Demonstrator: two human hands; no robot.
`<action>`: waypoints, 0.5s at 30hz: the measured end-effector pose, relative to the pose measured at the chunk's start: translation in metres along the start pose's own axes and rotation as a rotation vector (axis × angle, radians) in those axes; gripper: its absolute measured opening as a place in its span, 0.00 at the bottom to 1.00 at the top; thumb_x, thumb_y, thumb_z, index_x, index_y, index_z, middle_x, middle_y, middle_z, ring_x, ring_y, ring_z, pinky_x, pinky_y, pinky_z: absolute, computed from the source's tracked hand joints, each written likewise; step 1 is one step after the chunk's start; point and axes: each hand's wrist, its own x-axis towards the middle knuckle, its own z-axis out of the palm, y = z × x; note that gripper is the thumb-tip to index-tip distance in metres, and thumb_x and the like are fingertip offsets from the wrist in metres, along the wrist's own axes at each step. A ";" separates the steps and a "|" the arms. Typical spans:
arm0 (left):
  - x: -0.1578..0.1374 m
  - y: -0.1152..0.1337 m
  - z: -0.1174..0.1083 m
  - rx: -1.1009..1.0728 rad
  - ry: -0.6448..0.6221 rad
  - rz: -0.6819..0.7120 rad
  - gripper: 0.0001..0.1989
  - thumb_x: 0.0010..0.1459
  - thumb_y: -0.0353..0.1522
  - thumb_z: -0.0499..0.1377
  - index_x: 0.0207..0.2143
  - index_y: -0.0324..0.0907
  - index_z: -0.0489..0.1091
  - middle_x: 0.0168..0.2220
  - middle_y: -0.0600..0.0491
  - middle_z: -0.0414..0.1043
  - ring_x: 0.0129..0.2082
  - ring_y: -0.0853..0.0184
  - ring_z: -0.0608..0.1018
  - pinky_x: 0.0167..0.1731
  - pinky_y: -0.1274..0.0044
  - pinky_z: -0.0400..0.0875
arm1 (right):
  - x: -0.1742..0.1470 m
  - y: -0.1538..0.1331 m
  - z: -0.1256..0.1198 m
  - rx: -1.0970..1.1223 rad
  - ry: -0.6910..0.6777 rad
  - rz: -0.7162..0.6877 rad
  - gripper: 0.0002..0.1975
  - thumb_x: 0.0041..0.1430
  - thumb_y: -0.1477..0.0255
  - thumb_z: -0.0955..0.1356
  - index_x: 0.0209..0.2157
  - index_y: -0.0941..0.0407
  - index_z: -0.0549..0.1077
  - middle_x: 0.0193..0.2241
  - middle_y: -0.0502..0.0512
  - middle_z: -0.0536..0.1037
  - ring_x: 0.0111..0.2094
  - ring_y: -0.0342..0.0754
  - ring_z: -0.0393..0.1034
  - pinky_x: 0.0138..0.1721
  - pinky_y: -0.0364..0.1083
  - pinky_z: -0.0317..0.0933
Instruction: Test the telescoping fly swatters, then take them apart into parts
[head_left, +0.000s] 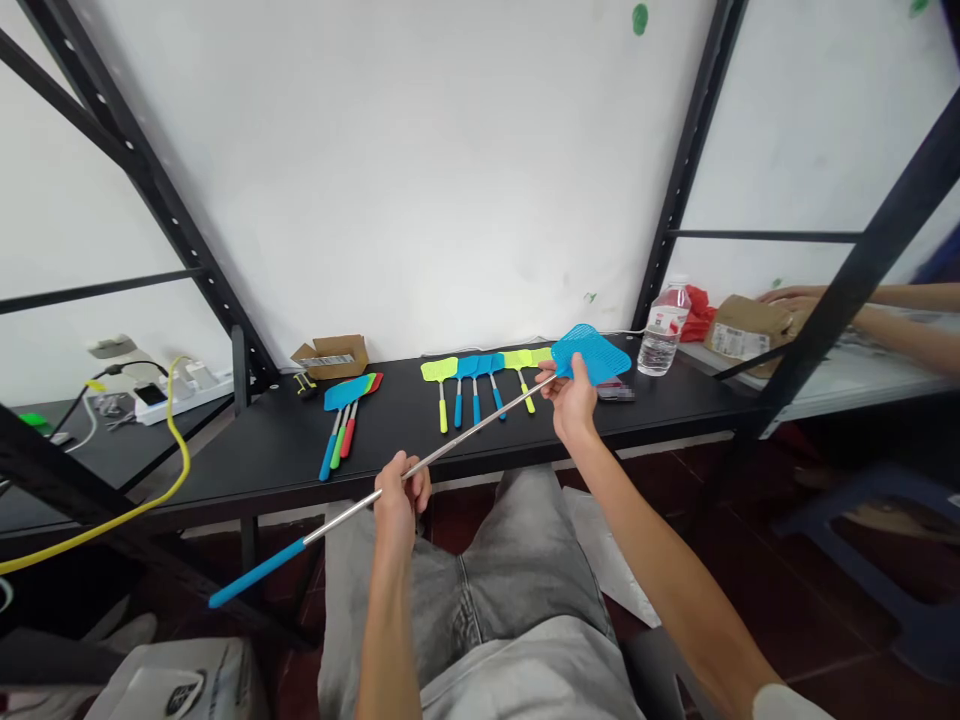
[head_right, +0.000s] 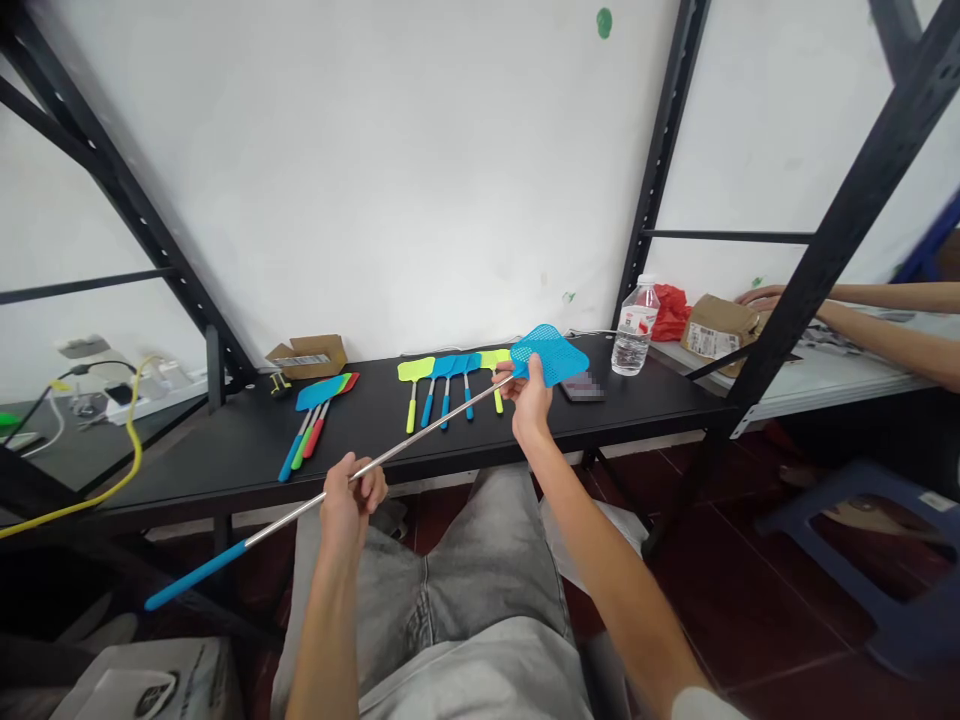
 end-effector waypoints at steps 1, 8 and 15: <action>0.000 0.001 -0.002 -0.021 0.006 0.001 0.26 0.63 0.42 0.48 0.13 0.43 0.55 0.11 0.56 0.50 0.14 0.72 0.55 0.19 0.76 0.51 | 0.002 -0.004 -0.002 0.006 0.015 0.000 0.28 0.61 0.49 0.61 0.24 0.58 0.74 0.17 0.54 0.75 0.16 0.40 0.63 0.19 0.42 0.56; 0.000 0.013 -0.015 -0.186 0.131 0.014 0.25 0.62 0.40 0.49 0.12 0.44 0.53 0.09 0.58 0.45 0.13 0.73 0.52 0.18 0.76 0.51 | 0.014 -0.030 -0.015 0.023 0.130 -0.049 0.28 0.61 0.48 0.61 0.24 0.58 0.73 0.17 0.53 0.74 0.16 0.39 0.62 0.19 0.41 0.56; -0.002 0.010 -0.006 -0.255 0.126 0.050 0.23 0.59 0.38 0.49 0.12 0.45 0.49 0.08 0.59 0.43 0.11 0.73 0.52 0.18 0.75 0.52 | 0.012 -0.024 -0.012 0.027 0.132 -0.105 0.29 0.61 0.47 0.59 0.24 0.57 0.72 0.15 0.51 0.71 0.16 0.40 0.62 0.19 0.41 0.55</action>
